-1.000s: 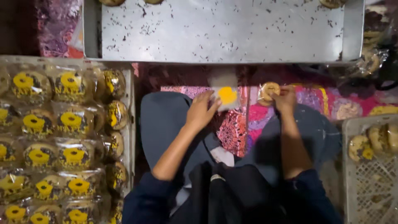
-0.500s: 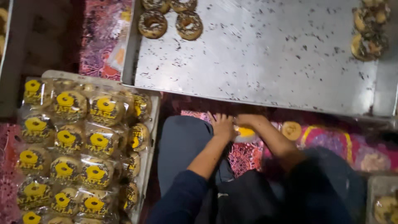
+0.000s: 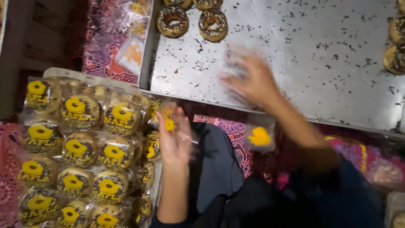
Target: The person sits on a patterned mat and packages chocolate-sprinkled donuts one by one into clear plastic bags. They place the sealed bags into a white plastic crate. The person also moves a metal tray of donuts and handles a stack of empty plastic bags.
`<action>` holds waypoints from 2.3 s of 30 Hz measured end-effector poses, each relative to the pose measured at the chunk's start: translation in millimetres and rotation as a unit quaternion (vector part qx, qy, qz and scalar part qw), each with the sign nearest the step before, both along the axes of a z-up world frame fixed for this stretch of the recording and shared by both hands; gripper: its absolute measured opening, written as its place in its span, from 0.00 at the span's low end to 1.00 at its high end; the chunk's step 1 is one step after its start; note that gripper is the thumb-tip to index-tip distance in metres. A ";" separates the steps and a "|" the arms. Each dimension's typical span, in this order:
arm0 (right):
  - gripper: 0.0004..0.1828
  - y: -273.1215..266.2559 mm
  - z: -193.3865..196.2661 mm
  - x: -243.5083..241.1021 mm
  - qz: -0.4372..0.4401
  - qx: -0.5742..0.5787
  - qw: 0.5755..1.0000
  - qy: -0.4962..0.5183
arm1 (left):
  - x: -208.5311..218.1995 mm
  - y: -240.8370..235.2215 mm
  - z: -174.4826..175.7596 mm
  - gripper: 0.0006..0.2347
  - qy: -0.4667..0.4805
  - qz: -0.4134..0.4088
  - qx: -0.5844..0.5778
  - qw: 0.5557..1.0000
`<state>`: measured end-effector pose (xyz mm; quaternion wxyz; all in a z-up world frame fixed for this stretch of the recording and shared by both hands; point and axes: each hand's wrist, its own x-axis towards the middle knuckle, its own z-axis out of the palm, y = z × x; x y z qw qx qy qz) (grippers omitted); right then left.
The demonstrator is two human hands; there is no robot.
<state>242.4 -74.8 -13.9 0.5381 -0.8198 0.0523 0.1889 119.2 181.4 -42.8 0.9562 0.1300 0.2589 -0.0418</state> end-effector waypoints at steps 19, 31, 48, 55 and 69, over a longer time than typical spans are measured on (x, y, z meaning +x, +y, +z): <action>0.69 -12.0 61.0 -233.6 -0.113 -0.112 0.906 -0.393 | -53.2 -128.4 70.2 0.16 -0.056 -0.130 0.079 0.987; 0.27 -77.1 130.8 -295.6 -0.050 -0.258 0.851 -0.455 | -93.0 -180.2 56.3 0.21 -0.070 -0.369 0.000 0.927; 0.12 -148.4 164.9 -335.8 0.307 -0.533 0.672 -0.413 | -176.7 -146.7 135.0 0.09 -0.374 -0.567 0.516 0.521; 0.24 -123.8 165.6 -325.1 0.103 -0.381 0.860 -0.324 | -155.2 -154.1 110.1 0.10 -0.442 -0.443 0.548 0.555; 0.48 -144.3 112.3 -270.5 0.261 -0.699 0.647 -0.155 | -131.7 -103.1 147.0 0.09 -0.601 -0.354 0.636 0.331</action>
